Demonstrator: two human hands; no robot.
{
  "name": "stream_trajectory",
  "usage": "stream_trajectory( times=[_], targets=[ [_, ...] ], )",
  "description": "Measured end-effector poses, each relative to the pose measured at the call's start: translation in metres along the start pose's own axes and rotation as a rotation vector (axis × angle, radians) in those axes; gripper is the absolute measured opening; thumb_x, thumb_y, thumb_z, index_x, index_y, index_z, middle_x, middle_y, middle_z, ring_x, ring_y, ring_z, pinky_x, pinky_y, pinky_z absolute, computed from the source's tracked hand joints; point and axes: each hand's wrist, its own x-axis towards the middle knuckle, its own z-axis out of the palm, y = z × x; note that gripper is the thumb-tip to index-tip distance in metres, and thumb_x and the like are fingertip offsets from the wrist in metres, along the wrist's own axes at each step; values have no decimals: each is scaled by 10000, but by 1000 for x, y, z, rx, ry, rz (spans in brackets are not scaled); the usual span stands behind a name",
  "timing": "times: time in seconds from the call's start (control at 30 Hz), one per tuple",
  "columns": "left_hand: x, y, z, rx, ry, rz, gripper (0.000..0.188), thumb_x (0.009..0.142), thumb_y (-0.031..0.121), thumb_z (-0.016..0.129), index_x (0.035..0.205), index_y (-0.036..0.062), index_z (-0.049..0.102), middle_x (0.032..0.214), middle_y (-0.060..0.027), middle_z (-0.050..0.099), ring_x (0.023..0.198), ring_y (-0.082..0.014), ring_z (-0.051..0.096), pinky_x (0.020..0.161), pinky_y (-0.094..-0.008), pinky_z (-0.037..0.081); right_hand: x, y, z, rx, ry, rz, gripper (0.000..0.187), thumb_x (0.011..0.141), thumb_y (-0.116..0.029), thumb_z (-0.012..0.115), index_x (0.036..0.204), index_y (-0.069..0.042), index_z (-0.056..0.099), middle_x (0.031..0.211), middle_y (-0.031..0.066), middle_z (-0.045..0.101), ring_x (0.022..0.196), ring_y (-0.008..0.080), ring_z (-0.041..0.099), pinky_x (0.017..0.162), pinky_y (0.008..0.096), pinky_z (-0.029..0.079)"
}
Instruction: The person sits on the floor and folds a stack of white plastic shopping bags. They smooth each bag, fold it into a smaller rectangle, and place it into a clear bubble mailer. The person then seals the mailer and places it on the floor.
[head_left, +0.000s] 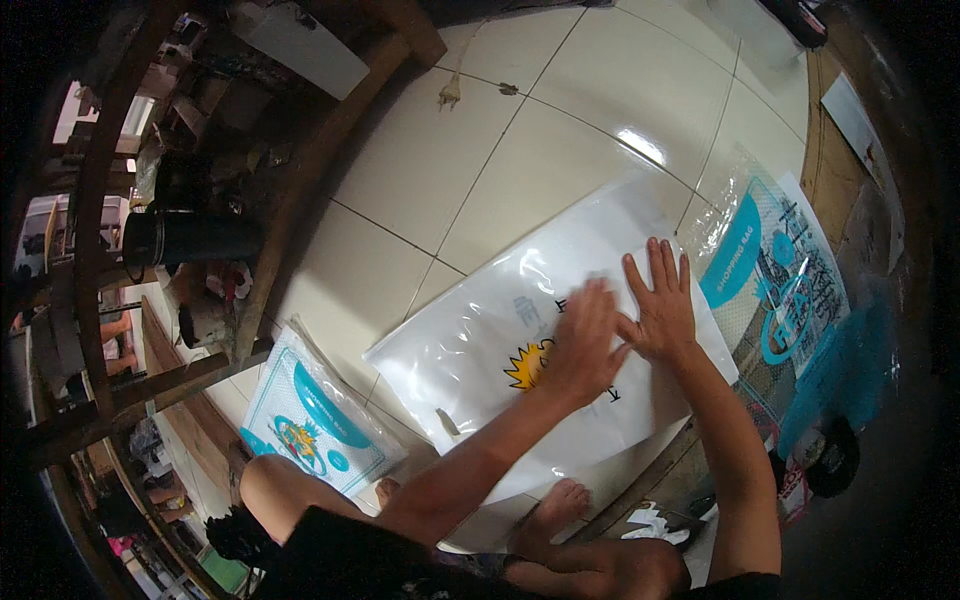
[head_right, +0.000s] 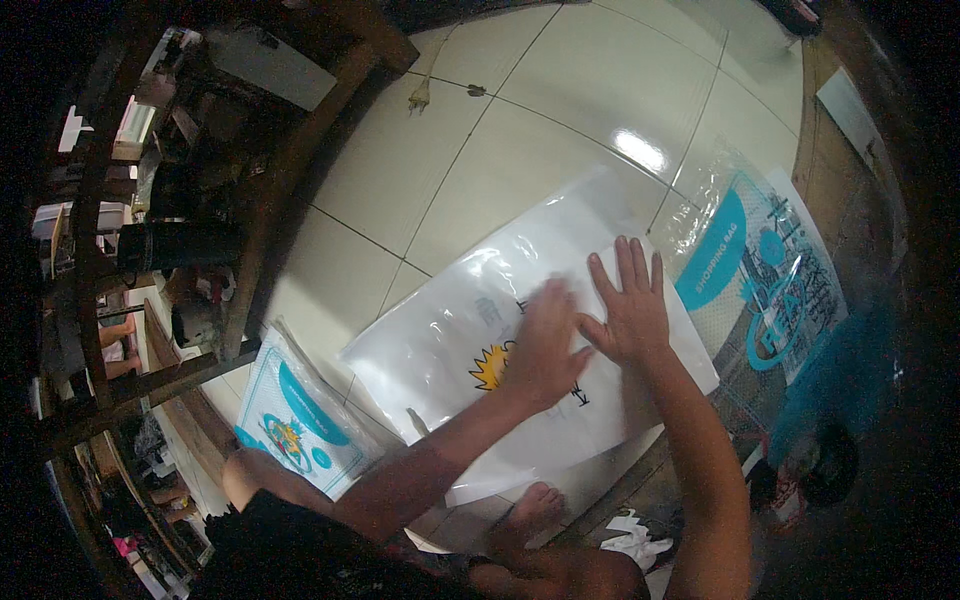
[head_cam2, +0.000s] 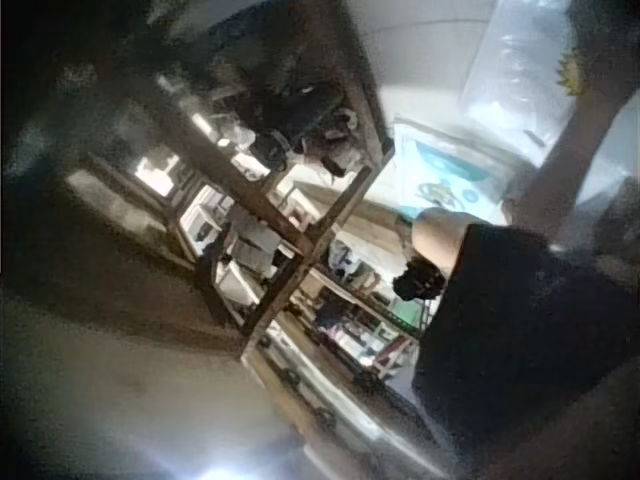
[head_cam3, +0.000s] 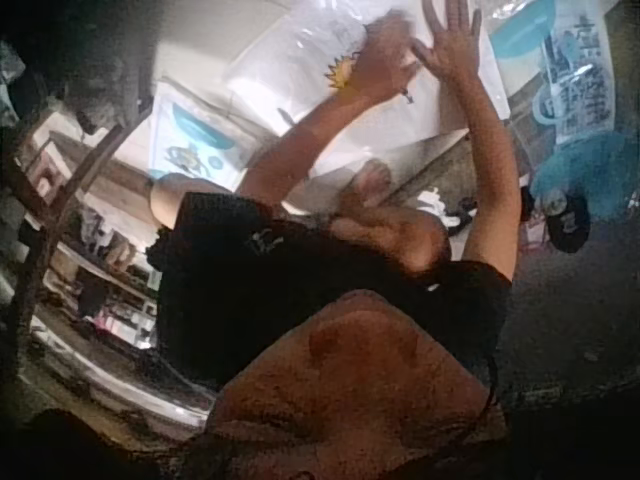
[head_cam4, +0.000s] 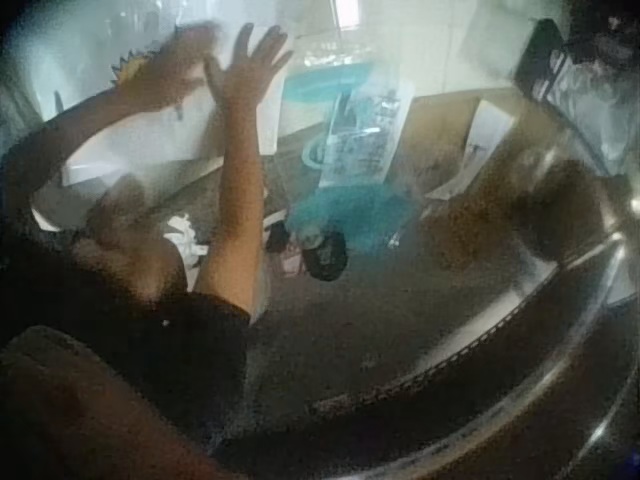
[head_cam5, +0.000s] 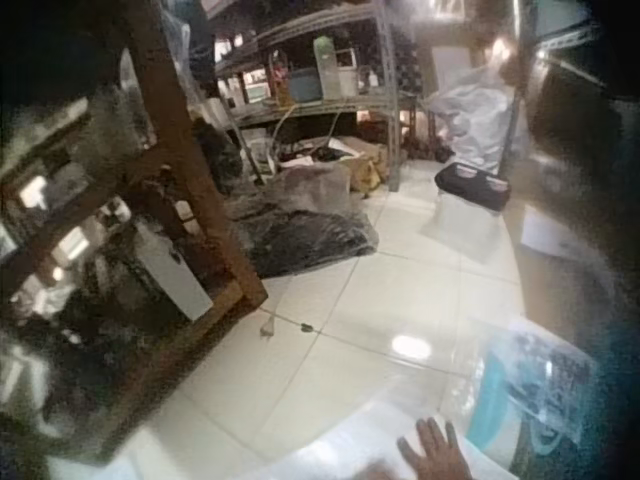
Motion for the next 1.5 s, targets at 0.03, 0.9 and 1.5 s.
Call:
stream_trajectory(
  times=[0.03,0.9,1.5],
  targets=[
    [7,-2,22,232,5,5,770,908,333,610,1433,-113,266,1526,-313,238,1450,-432,201,1190,-518,157,1,0,3,-30,-2,-15,865,833,-652,548,1477,-95,401,1546,294,241,1462,452,170,1165,619,84],
    [-143,-98,-76,502,-218,-228,812,914,528,531,1475,-19,318,1559,-210,273,1467,-346,218,1185,-535,165,-2,-5,-2,-32,-11,15,868,811,-588,616,1477,-77,391,1560,285,218,1460,456,169,1150,645,78],
    [-21,-104,-177,463,-251,-147,670,867,449,645,1335,-7,495,1362,-222,496,1303,-365,435,1078,-453,378,-178,-14,-21,851,-132,1063,364,909,-284,672,1062,27,561,921,133,593,816,217,591,650,370,499]
  ],
)
